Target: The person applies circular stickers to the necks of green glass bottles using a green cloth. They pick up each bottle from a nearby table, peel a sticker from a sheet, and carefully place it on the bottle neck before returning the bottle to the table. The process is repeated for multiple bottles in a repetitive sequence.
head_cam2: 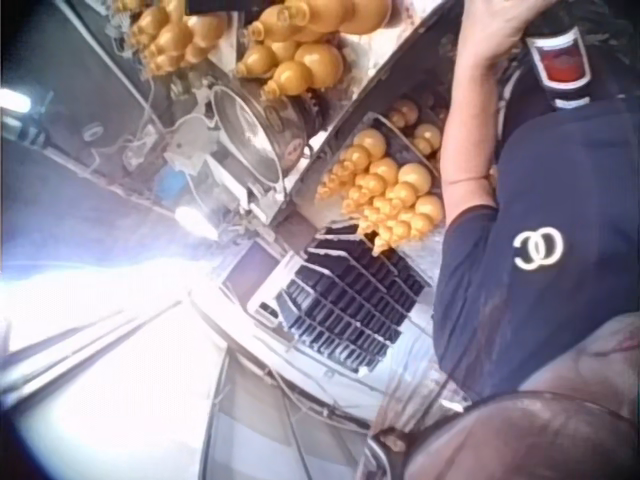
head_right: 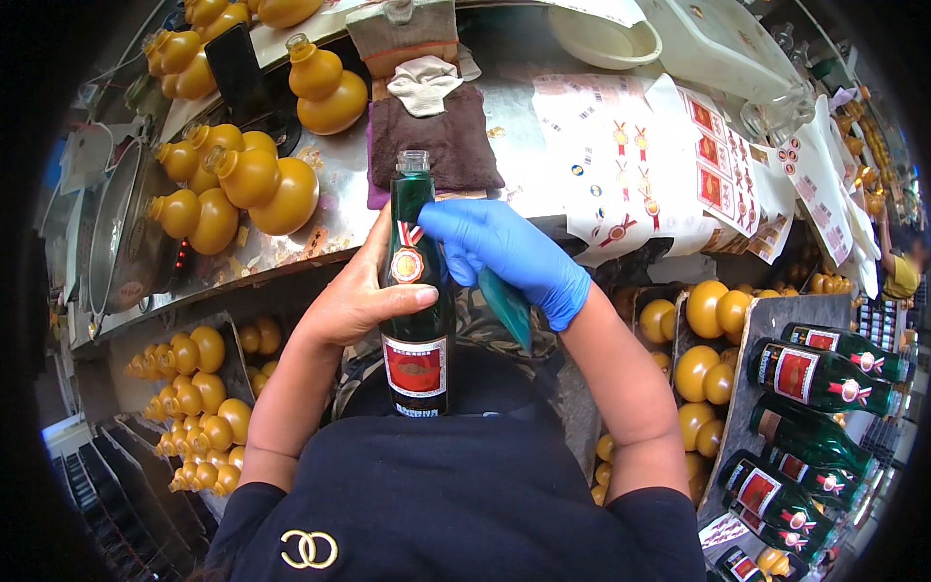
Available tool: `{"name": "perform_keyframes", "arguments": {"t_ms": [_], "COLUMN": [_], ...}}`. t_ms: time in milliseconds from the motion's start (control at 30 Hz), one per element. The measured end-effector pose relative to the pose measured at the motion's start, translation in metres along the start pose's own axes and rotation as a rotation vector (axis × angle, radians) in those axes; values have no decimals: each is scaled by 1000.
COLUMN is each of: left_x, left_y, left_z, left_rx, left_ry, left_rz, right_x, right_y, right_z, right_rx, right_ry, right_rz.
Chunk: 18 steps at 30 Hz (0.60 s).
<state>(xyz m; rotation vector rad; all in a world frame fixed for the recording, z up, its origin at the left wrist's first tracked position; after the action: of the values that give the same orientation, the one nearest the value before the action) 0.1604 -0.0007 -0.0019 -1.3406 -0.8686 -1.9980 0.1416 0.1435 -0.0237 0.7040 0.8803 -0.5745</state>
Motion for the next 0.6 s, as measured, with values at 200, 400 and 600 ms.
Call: {"name": "perform_keyframes", "arguments": {"t_ms": [200, 400, 600], "left_x": [-3, 11, 17], "left_y": [4, 0, -3], "left_z": [-12, -43, -44], "left_rx": [-67, 106, 34], "left_ry": [141, -100, 32], "left_rz": [-89, 77, 169], "right_x": [-9, -7, -11], "right_y": [2, 1, 1], "right_z": [18, 23, 29], "right_rx": [-70, -101, -117], "right_ry": [238, 166, 165], "right_rz": [26, 46, 34]}}
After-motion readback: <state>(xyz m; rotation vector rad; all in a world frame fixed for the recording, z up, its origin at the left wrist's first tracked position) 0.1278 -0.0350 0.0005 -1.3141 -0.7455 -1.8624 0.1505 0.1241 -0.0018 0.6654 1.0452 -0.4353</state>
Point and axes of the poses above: each hand's wrist, its own y-axis away from the middle knuckle, its own z-axis out of the palm, x = y × z, the point moved 5 cm from there along -y, towards the middle knuckle, and after that the axes turned 5 degrees about -x, right-handed, at the moved point
